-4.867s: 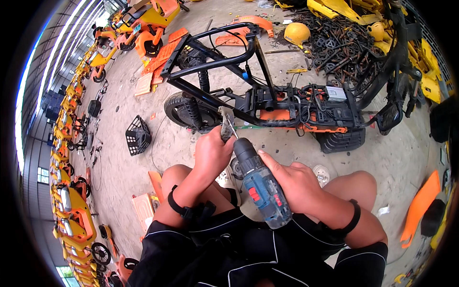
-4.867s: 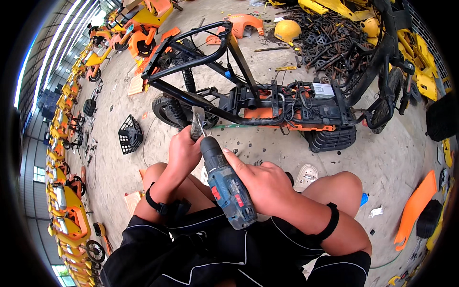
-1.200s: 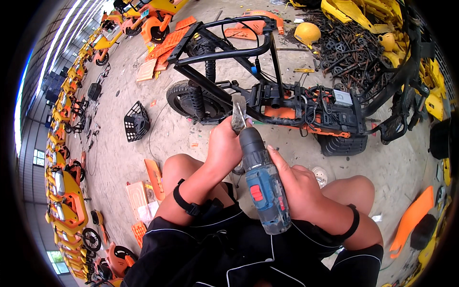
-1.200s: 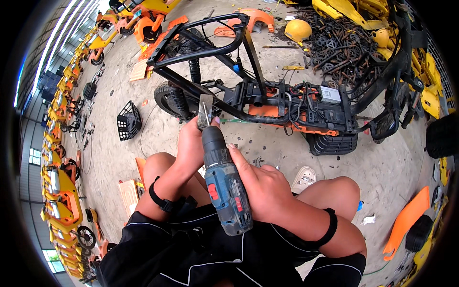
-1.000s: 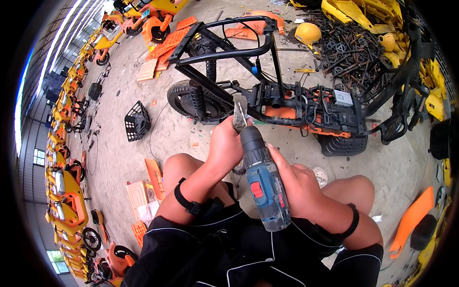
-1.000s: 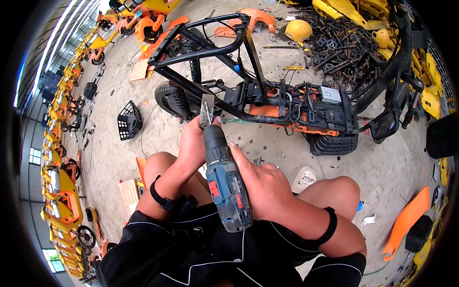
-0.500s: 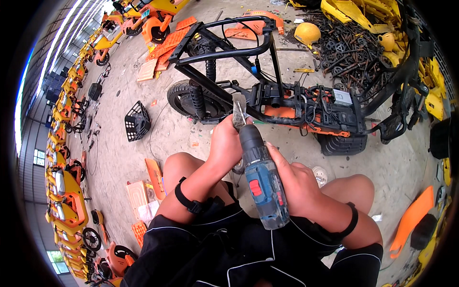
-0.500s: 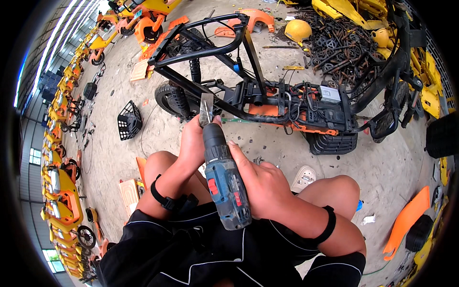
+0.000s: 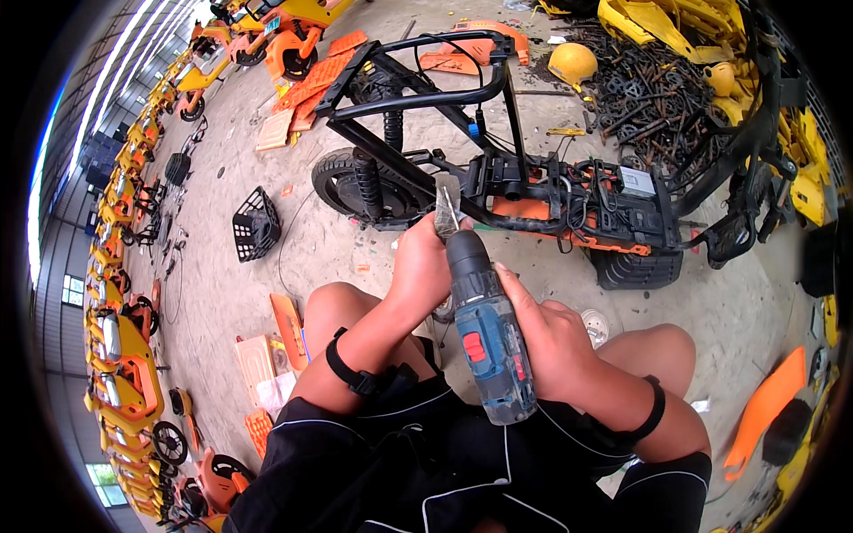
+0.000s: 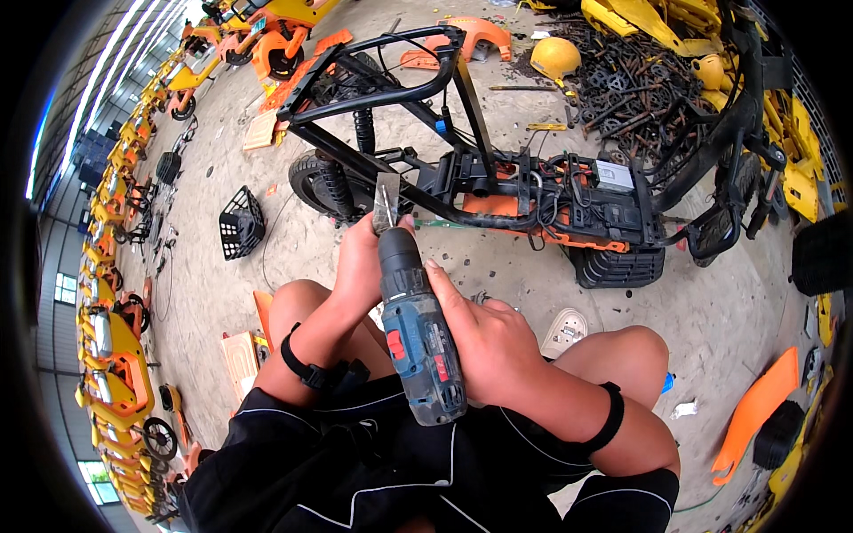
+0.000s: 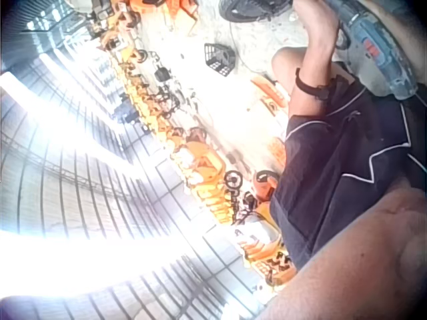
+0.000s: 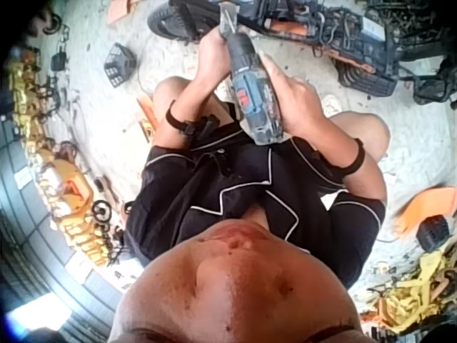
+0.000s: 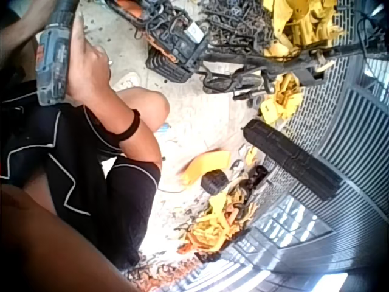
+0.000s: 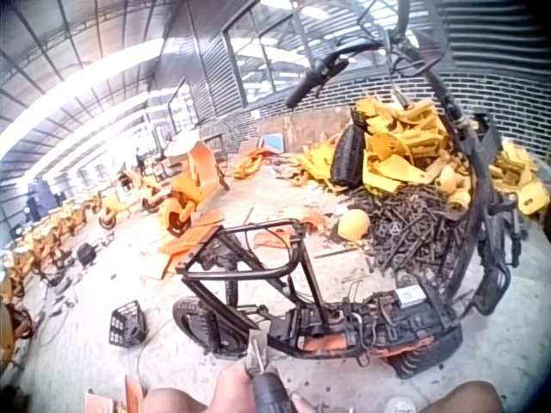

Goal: The person uses a power drill to secure a metal bracket onto a motorcycle frame, then attaches a small part to the frame by hand before resuming work with the drill.

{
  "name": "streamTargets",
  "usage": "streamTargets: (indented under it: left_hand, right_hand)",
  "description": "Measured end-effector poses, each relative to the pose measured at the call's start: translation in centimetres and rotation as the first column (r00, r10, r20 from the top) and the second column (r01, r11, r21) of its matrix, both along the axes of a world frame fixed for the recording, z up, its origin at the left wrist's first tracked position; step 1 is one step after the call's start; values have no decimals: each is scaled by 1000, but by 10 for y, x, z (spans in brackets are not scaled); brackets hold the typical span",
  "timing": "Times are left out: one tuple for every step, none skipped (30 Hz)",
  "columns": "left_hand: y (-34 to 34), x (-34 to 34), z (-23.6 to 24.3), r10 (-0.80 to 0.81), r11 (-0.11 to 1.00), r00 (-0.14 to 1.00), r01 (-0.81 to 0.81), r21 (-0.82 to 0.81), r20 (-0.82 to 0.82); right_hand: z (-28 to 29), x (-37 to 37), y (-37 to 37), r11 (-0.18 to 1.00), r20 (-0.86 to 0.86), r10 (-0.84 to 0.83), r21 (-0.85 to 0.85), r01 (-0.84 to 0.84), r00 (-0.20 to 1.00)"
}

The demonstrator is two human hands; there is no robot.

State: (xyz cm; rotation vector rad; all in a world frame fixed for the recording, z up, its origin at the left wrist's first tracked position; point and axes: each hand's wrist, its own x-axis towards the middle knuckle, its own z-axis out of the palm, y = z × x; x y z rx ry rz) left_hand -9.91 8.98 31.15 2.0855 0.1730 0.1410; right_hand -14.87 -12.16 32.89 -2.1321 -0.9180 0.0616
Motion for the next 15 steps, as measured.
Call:
streamTargets:
  left_hand:
    - [0, 1, -2, -1, 1000, 1000, 1, -12, -2]
    - [0, 1, -4, -4, 1000, 1000, 4, -20, 9]
    - [0, 2, -6, -5, 1000, 1000, 5, -29, 21]
    - [0, 4, -5, -2, 999, 999, 3, -36, 41]
    - [0, 3, -2, -16, 1000, 998, 17, -21, 67]
    - [-2, -1, 3, -27, 1000, 995, 27, -6, 94]
    - [-1, -3, 7, -29, 999, 992, 27, 17, 127]
    - [4, -4, 6, -42, 999, 986, 37, 36, 158]
    - [8, -4, -6, -57, 997, 967, 42, 67, 250]
    - [8, -5, -6, -44, 999, 975, 41, 20, 218]
    - [5, -7, 3, -33, 999, 985, 30, 22, 169]
    - [2, -1, -4, -66, 997, 976, 71, -15, 205]
    - [2, 2, -7, -68, 998, 979, 70, -1, 193]
    - [2, 1, -5, -69, 998, 986, 70, 0, 153]
    - [4, 1, -1, -73, 997, 991, 73, 1, 111]
  right_hand:
    - [-1, 0, 0, 1000, 9, 2, 12, -2, 1000]
    - [-2, 1, 0, 1000, 18, 4, 23, -5, 1000]
    - [-1, 0, -1, 1000, -3, -2, -5, 2, 1000]
    - [1, 1, 0, 1000, -16, -5, -31, 4, 1000]
    - [2, 1, 1, 998, -28, -6, -58, 5, 1000]
    - [3, 0, 1, 999, -9, -15, -32, 15, 1000]
    - [3, 0, 3, 1000, 17, -13, 1, 13, 1000]
    - [2, 1, 7, 999, 50, 9, 52, -12, 999]
    - [-3, -1, 7, 1000, 31, 5, 10, -5, 1000]
    - [1, -3, 7, 1000, -19, -10, -16, 9, 1000]
    - [4, -4, 6, 999, -68, -31, -46, 28, 997]
    - [0, -5, 4, 998, -82, -52, -36, 49, 995]
    - [-5, -5, 4, 997, -103, -67, -32, 64, 992]
    - [-6, -5, 3, 995, -124, -91, -41, 87, 988]
    - [-3, -5, 6, 995, -102, -95, -39, 92, 990]
